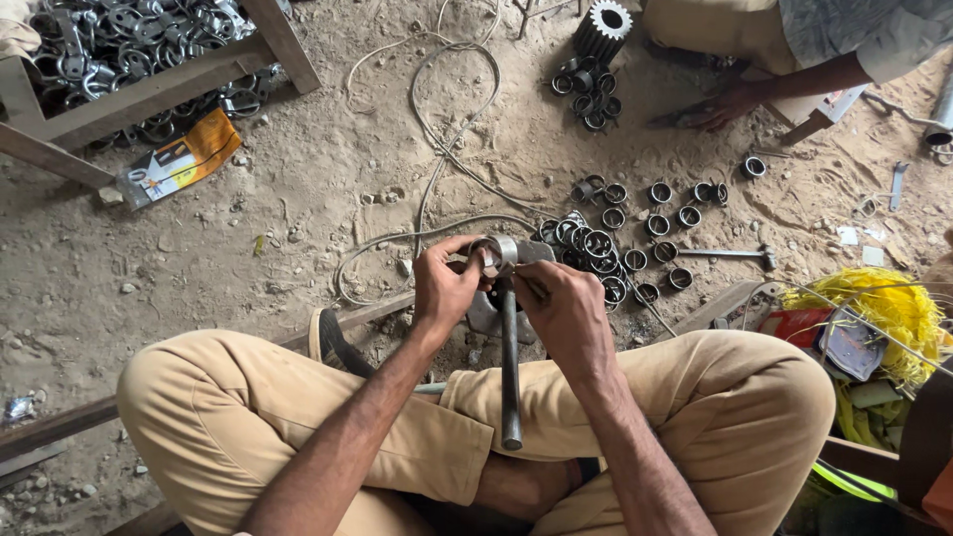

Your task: The person sits on the ground and uses a hammer to strike a metal ring placed on a metal block. They repeatedly pick up rings, position them, and hit them with the hammer to shape or secure them.

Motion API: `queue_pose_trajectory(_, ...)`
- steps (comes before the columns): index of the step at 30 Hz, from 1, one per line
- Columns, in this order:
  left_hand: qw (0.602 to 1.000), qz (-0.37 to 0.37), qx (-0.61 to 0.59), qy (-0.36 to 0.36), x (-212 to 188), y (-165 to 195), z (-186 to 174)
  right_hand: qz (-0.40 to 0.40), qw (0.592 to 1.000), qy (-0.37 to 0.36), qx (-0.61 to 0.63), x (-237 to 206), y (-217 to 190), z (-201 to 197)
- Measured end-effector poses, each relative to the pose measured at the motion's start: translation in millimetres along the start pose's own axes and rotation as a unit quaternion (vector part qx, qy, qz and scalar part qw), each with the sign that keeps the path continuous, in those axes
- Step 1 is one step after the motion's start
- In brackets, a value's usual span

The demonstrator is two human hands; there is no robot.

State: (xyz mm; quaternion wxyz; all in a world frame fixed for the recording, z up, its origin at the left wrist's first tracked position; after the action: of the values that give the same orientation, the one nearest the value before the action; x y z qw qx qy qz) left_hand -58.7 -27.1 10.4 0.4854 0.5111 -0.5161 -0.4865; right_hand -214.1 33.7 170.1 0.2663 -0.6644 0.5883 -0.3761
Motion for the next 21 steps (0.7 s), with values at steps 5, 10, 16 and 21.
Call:
queue_pose_trajectory(5,1.0,0.005,0.025,-0.001,-1.7,13.2,-0.5,-0.005,1.0,0.003,0.006,0.6,-2.2,-1.3)
queue_pose_trajectory(10,0.999,0.019,0.029,-0.012,-1.7,4.0,-0.6,-0.005,1.0,0.001,0.0,1.7,-0.9,0.3)
queue_pose_trajectory(16,0.961,0.223,0.155,0.048,-2.6,6.1,0.1,-0.003,1.0,0.006,-0.002,0.8,2.8,0.3)
queue_pose_trajectory(21,0.994,-0.029,0.102,-0.014,-3.0,22.0,-1.1,-0.008,1.0,0.011,-0.001,1.3,3.6,0.4)
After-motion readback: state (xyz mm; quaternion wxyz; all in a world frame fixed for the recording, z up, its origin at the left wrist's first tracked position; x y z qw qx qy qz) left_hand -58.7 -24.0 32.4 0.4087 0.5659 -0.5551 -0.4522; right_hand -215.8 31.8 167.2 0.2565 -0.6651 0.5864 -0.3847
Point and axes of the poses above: each hand's wrist, its own x-axis towards the middle knuckle, its own z-axis out of the palm, y = z × x, the point moved 4 cm from there along x, towards the middle knuckle, and after that the axes turned 7 degrees about x, right-handed, at the moved point
